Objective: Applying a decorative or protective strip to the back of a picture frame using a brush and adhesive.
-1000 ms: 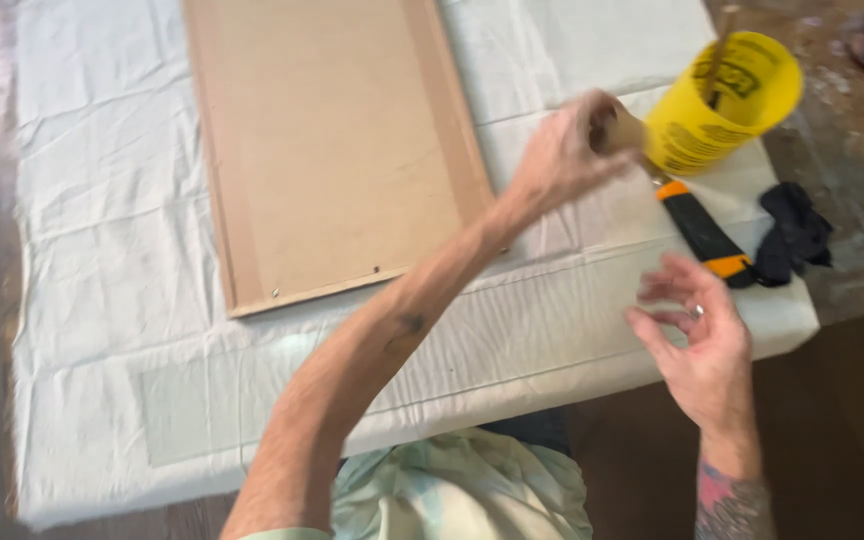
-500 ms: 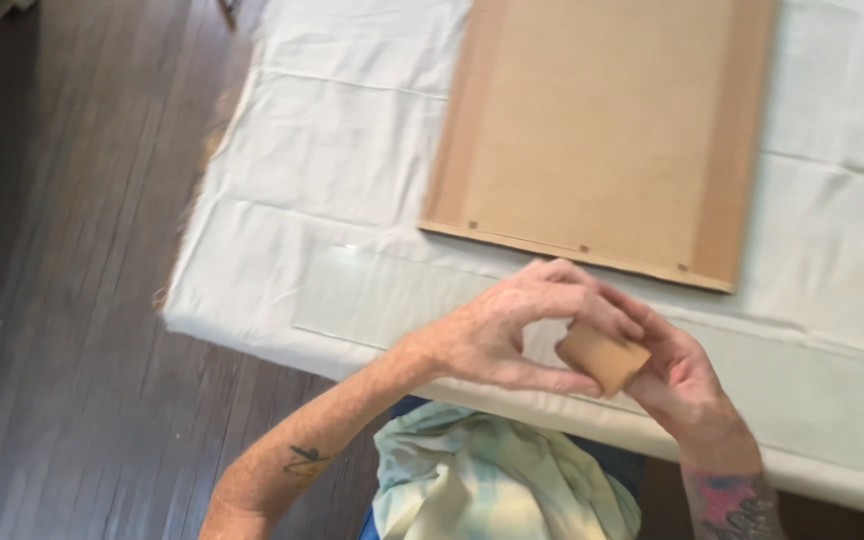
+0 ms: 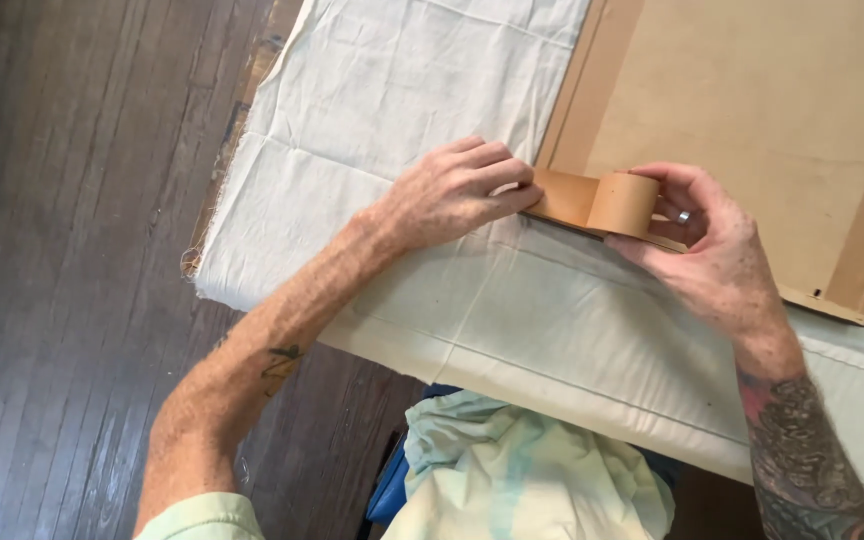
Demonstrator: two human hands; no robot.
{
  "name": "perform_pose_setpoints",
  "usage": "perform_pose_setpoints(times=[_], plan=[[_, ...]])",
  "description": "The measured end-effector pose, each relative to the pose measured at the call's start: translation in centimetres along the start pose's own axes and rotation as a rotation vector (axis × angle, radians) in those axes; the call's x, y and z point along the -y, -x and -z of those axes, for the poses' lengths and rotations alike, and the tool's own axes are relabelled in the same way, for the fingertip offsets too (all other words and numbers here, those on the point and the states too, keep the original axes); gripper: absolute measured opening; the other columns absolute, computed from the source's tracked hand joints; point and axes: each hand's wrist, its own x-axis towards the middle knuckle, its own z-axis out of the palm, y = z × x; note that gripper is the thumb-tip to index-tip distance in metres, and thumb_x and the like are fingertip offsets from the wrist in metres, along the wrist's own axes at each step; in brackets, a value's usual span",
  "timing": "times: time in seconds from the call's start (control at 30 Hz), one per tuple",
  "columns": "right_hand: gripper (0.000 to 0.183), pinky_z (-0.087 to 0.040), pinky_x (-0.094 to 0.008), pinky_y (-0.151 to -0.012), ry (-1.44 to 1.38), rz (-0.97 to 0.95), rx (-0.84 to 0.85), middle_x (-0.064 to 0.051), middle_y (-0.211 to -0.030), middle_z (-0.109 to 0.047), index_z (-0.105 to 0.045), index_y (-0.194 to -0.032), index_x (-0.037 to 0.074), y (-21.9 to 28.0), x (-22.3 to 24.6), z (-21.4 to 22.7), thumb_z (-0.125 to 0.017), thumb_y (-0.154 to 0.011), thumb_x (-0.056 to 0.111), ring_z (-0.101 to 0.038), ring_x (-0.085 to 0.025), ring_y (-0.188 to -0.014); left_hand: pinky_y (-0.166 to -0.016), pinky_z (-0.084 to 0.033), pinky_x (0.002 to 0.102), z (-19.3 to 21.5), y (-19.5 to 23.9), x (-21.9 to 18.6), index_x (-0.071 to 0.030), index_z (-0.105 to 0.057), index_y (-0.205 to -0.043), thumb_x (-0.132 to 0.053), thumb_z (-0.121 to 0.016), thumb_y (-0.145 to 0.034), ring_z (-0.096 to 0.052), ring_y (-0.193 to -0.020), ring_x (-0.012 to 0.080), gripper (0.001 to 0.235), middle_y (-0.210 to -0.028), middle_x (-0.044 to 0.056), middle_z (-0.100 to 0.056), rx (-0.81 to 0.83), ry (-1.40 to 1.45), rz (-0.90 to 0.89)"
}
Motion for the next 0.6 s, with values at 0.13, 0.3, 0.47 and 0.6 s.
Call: perform_pose_setpoints(times=[0.13,0.3,0.47,0.6], plan=[[0.059,-0.056,-0.034,-0.104,0.02,-0.025,-0.01,-0.019,-0.136,-0.065,-0.054,-0.134,0.0,-0.1,0.0,-0.7,-0.08,-0.081,0.004,-0.067,-0.025,-0.12,-0.078,-0.053,0.034,-0.3,0.2,0.1,-0.008,-0.067,-0.118,-0.008,-0.07,-0.101,-0.061,-0.093,0.0216,0.017,-0.11,0.006,-0.061,0.079,0.04,-0.007],[0.057,-0.055,-0.035,-0.108,0.017,-0.028,-0.036,-0.017,-0.138,-0.064,-0.054,-0.132,0.0,0.3,0.3,-1.1,-0.079,-0.081,0.001,-0.064,-0.026,-0.127,-0.069,-0.051,0.03,-0.2,-0.2,-1.1,-0.013,-0.069,-0.103,-0.02,-0.073,-0.104,-0.06,-0.083,0.0161,0.008,-0.099,0.001,-0.061,-0.013,0.036,0.124],[0.058,-0.053,-0.035,-0.11,0.012,0.003,-0.042,-0.021,-0.14,-0.063,-0.052,-0.133,-0.003,0.4,-0.3,-1.2,-0.078,-0.081,-0.003,-0.062,-0.029,-0.132,-0.073,-0.055,0.034,-0.1,-0.2,-1.6,-0.006,-0.074,-0.105,-0.017,-0.07,-0.105,-0.065,-0.089,0.0217,0.012,-0.106,0.007,-0.067,-0.041,0.264,0.233],[0.057,-0.054,-0.037,-0.11,0.037,-0.002,-0.07,-0.023,-0.139,-0.063,-0.051,-0.131,-0.005,0.5,-0.4,-1.1,-0.078,-0.081,-0.003,-0.063,-0.03,-0.131,-0.076,-0.055,0.038,0.4,-0.6,-2.2,-0.003,-0.068,-0.102,-0.012,-0.069,-0.103,-0.057,-0.091,0.0264,0.009,-0.11,0.011,-0.053,-0.019,0.289,0.312]])
